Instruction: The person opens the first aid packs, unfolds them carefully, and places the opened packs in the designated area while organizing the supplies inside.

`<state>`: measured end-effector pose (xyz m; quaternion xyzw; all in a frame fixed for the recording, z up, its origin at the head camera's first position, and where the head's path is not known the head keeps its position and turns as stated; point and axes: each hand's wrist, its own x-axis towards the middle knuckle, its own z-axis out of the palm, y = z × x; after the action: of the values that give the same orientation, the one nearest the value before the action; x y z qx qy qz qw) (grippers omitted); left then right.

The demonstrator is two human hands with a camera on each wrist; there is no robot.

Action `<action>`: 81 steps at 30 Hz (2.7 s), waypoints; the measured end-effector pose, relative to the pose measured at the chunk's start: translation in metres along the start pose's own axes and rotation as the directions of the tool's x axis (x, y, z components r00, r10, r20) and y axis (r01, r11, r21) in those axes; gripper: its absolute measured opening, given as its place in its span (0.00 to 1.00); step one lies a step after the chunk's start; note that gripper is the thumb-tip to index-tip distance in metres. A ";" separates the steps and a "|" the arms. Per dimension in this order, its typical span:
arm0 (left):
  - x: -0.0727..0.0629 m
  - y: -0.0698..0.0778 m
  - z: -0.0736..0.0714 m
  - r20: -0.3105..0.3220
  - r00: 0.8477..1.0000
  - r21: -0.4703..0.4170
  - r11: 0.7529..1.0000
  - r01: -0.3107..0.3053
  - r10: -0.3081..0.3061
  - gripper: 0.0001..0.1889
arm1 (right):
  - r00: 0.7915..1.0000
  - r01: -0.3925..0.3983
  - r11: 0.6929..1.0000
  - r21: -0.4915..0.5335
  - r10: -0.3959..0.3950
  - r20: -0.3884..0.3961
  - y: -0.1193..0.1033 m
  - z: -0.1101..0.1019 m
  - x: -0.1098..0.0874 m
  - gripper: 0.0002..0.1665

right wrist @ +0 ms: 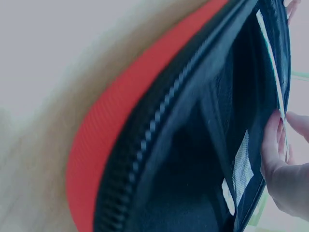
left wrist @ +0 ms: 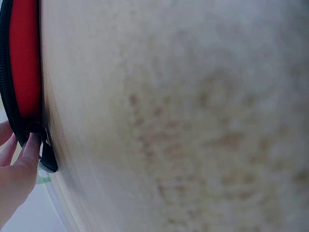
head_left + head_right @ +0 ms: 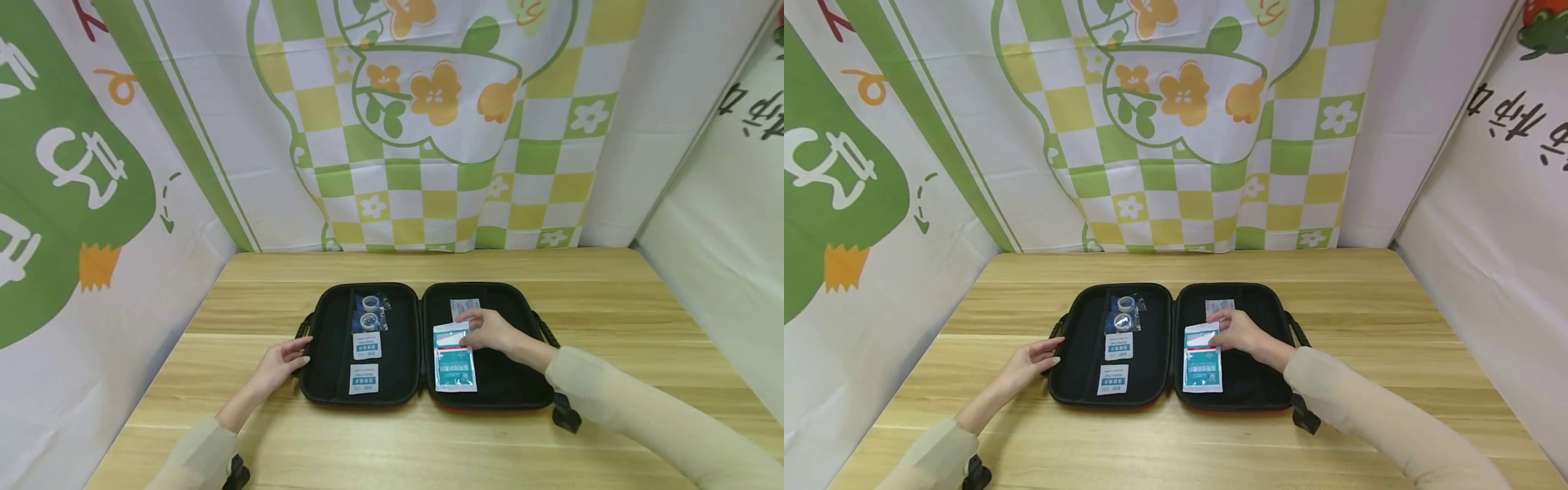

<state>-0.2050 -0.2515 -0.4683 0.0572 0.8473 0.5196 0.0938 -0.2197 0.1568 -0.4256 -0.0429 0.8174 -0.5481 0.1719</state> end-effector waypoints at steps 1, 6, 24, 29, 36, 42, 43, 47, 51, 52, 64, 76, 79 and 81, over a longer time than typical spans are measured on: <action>0.000 0.000 0.000 0.001 1.000 -0.002 1.000 0.002 -0.002 0.22 | 1.000 -0.012 1.000 0.024 0.012 -0.009 0.000 0.001 -0.001 0.29; 0.000 -0.001 0.000 0.003 1.000 -0.002 1.000 -0.002 0.002 0.22 | 0.998 -0.036 0.997 0.068 0.040 -0.051 -0.002 0.005 -0.008 0.30; 0.000 0.000 0.001 0.000 1.000 -0.016 1.000 0.013 -0.013 0.22 | 0.995 0.053 0.999 0.010 -0.052 -0.079 -0.007 -0.020 -0.027 0.29; -0.001 0.000 0.001 0.002 1.000 -0.029 1.000 0.004 -0.004 0.23 | 0.994 0.063 0.998 -0.023 -0.065 -0.093 -0.005 -0.034 -0.033 0.29; 0.000 0.000 0.001 -0.004 1.000 -0.030 0.999 0.010 -0.011 0.22 | 0.994 0.067 0.996 -0.065 -0.072 -0.087 -0.003 -0.056 -0.042 0.31; -0.001 0.002 0.001 -0.004 1.000 -0.029 0.999 0.015 -0.016 0.23 | 0.994 0.042 0.994 -0.098 -0.052 -0.095 0.001 -0.072 -0.048 0.31; -0.001 0.002 0.001 -0.006 1.000 -0.028 0.999 0.015 -0.016 0.22 | 0.994 0.045 0.993 -0.107 -0.055 -0.094 0.001 -0.075 -0.049 0.31; -0.002 0.003 0.001 -0.009 1.000 -0.028 1.000 0.011 -0.012 0.22 | 0.994 0.042 0.988 -0.147 -0.056 -0.092 0.002 -0.083 -0.054 0.31; -0.002 0.003 0.001 -0.009 1.000 -0.016 1.000 0.002 -0.002 0.22 | 0.996 0.038 0.984 -0.176 -0.052 -0.075 0.003 -0.090 -0.056 0.30; -0.002 0.002 0.001 -0.014 1.000 -0.021 1.000 0.005 -0.006 0.22 | 0.996 0.040 0.982 -0.183 -0.053 -0.067 0.003 -0.091 -0.056 0.30; -0.001 0.001 0.001 -0.008 1.000 -0.031 1.000 -0.004 0.004 0.22 | 1.000 0.015 0.982 -0.190 -0.015 0.003 0.018 -0.095 -0.056 0.27; -0.002 0.001 0.001 -0.012 1.000 -0.022 1.000 -0.003 0.002 0.22 | 0.999 -0.025 0.990 -0.135 0.028 0.027 0.027 -0.089 -0.053 0.27; -0.002 0.001 0.001 -0.015 1.000 -0.027 1.000 0.001 -0.001 0.22 | 0.999 -0.025 0.991 -0.134 0.028 0.027 0.027 -0.088 -0.053 0.27; -0.002 0.001 0.001 -0.012 1.000 -0.025 1.000 0.000 -0.001 0.22 | 0.999 -0.026 0.991 -0.128 0.030 0.029 0.027 -0.086 -0.052 0.28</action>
<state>-0.2024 -0.2503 -0.4676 0.0528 0.8414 0.5303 0.0898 -0.1956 0.2572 -0.4088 -0.0507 0.8485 -0.4917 0.1889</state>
